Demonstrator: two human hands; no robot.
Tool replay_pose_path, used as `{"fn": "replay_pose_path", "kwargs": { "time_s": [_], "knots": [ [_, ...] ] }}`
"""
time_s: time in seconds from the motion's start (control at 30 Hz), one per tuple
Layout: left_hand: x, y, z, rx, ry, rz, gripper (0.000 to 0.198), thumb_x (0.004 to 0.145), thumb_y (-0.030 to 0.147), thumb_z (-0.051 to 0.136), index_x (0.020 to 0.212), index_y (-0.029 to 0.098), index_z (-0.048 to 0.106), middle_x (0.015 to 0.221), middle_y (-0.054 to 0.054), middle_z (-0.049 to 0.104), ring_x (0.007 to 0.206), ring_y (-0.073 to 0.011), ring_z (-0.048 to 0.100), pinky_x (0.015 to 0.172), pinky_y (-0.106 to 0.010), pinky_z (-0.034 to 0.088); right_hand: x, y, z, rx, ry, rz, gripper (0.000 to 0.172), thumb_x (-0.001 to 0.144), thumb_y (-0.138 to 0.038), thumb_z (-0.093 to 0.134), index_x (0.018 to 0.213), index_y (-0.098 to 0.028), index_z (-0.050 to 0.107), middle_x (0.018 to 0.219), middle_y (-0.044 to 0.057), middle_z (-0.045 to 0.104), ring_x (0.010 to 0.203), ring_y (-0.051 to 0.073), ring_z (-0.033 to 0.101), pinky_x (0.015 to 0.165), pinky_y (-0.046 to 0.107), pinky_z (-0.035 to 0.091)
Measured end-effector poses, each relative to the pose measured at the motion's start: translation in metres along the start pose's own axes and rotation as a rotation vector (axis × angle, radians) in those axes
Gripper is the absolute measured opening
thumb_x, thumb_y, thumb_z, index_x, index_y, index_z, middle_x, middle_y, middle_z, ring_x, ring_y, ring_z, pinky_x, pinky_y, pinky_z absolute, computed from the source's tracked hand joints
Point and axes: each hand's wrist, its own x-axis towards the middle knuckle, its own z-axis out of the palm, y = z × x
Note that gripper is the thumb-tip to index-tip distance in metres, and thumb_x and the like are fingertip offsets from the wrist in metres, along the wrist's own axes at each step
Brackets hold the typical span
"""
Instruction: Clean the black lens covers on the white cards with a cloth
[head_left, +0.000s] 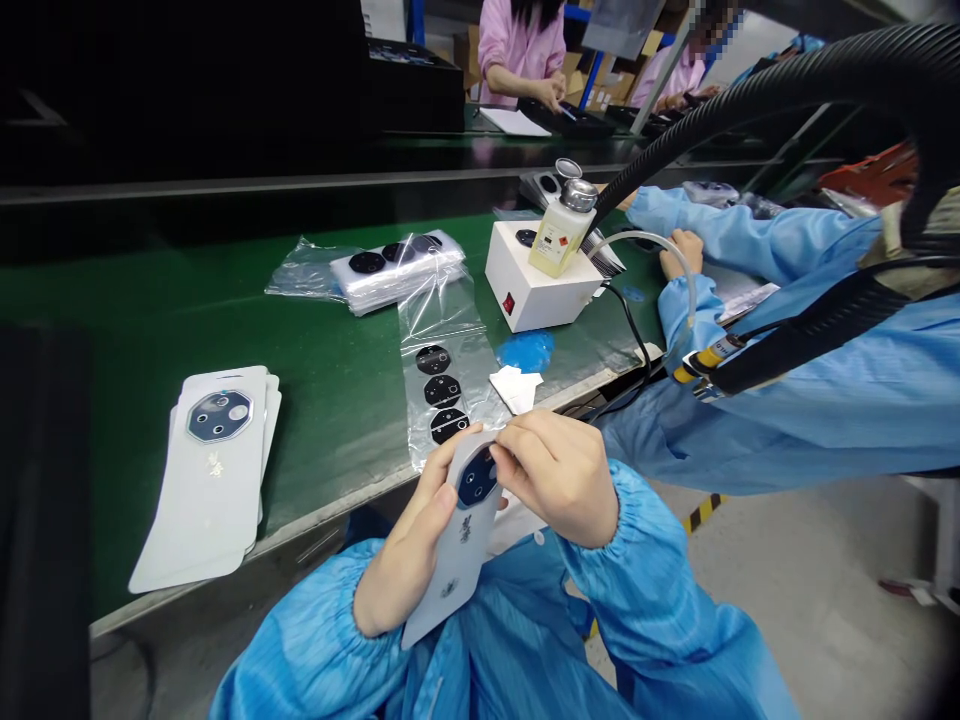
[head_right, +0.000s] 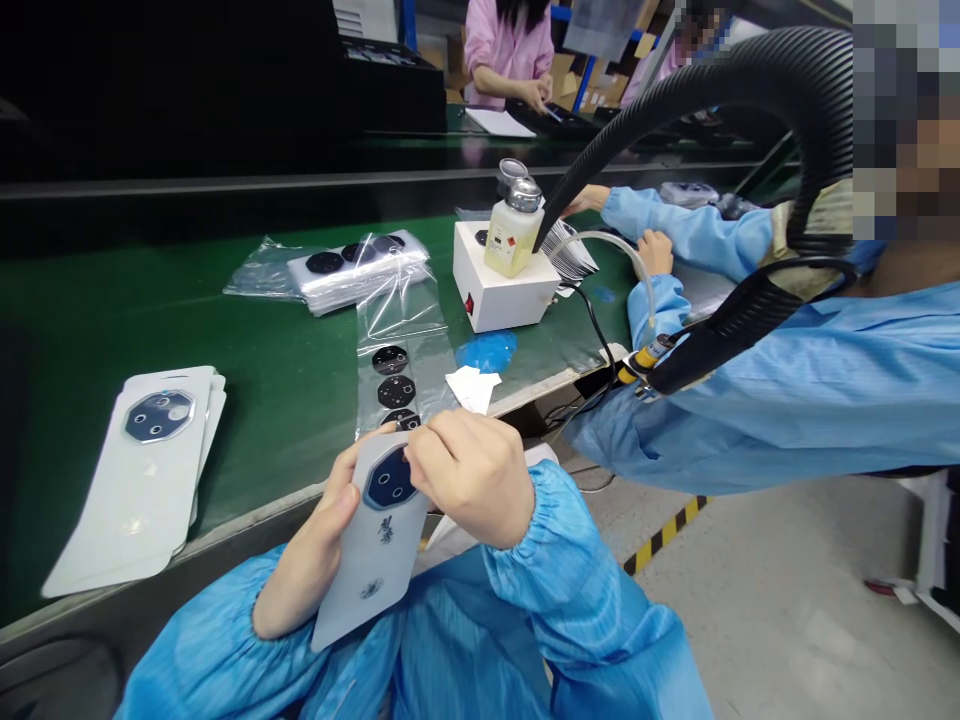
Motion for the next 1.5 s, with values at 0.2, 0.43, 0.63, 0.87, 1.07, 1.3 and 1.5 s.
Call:
{"fn": "replay_pose_path", "kwargs": {
  "time_s": [0.2,0.43,0.63,0.87,1.07,1.3,1.5],
  "knots": [
    [0.0,0.002,-0.001,-0.078,-0.007,-0.002,0.031,0.082,0.046,0.053,0.111,0.036,0.062,0.119,0.003,0.058,0.097,-0.0192,0.058,0.08,-0.027,0.05,-0.001,-0.003,-0.001,0.061,0.017,0.027,0.007,0.08,-0.01,0.053,0.078,-0.017,0.054,0.072,0.004,0.063,0.064,0.013,0.054,0.057,0.026,0.044],
    [-0.004,0.002,-0.002,-0.191,-0.026,-0.038,0.03,0.08,0.046,0.056,0.108,0.038,0.063,0.11,0.002,0.062,0.09,-0.0196,0.059,0.081,-0.033,0.05,0.001,-0.001,-0.002,0.273,0.024,0.094,0.006,0.081,-0.014,0.054,0.08,-0.018,0.05,0.074,0.003,0.059,0.068,0.013,0.053,0.062,0.028,0.043],
    [-0.004,0.004,0.0,-0.118,-0.009,-0.009,0.03,0.08,0.048,0.056,0.107,0.036,0.064,0.114,0.003,0.058,0.085,-0.0161,0.057,0.071,-0.025,0.049,0.005,-0.002,0.001,0.183,0.09,0.02,0.013,0.078,-0.009,0.053,0.075,-0.019,0.046,0.066,0.0,0.057,0.061,0.011,0.05,0.062,0.03,0.039],
    [0.001,-0.003,-0.002,-0.019,0.076,0.045,0.038,0.08,0.051,0.053,0.111,0.031,0.061,0.117,0.001,0.057,0.112,-0.0249,0.049,0.097,-0.033,0.036,0.005,-0.003,0.01,0.114,0.176,-0.055,0.011,0.077,-0.011,0.052,0.074,-0.019,0.045,0.061,0.0,0.057,0.057,0.011,0.048,0.062,0.031,0.041],
    [0.001,0.002,0.003,-0.157,0.101,-0.016,0.039,0.079,0.048,0.055,0.115,0.031,0.058,0.108,0.002,0.063,0.102,-0.0211,0.055,0.088,-0.029,0.04,0.002,-0.007,0.013,0.095,0.21,-0.1,0.009,0.076,-0.011,0.053,0.074,-0.018,0.047,0.062,0.001,0.06,0.056,0.011,0.051,0.063,0.033,0.041],
    [0.005,0.004,0.002,-0.235,0.1,-0.009,0.038,0.079,0.045,0.057,0.115,0.031,0.059,0.107,0.002,0.064,0.105,-0.0196,0.055,0.096,-0.03,0.036,-0.004,-0.014,0.013,0.147,0.175,-0.11,0.008,0.073,-0.009,0.051,0.072,-0.017,0.048,0.061,-0.001,0.059,0.056,0.011,0.047,0.061,0.033,0.037],
    [0.013,0.01,-0.003,-0.266,0.084,0.011,0.053,0.083,0.042,0.051,0.135,0.034,0.038,0.103,0.001,0.066,0.096,-0.0197,0.062,0.099,-0.035,0.039,-0.017,-0.03,0.012,0.27,0.07,-0.163,0.009,0.072,-0.009,0.048,0.069,-0.017,0.047,0.056,-0.002,0.055,0.053,0.011,0.044,0.055,0.032,0.034]
  ]
}}
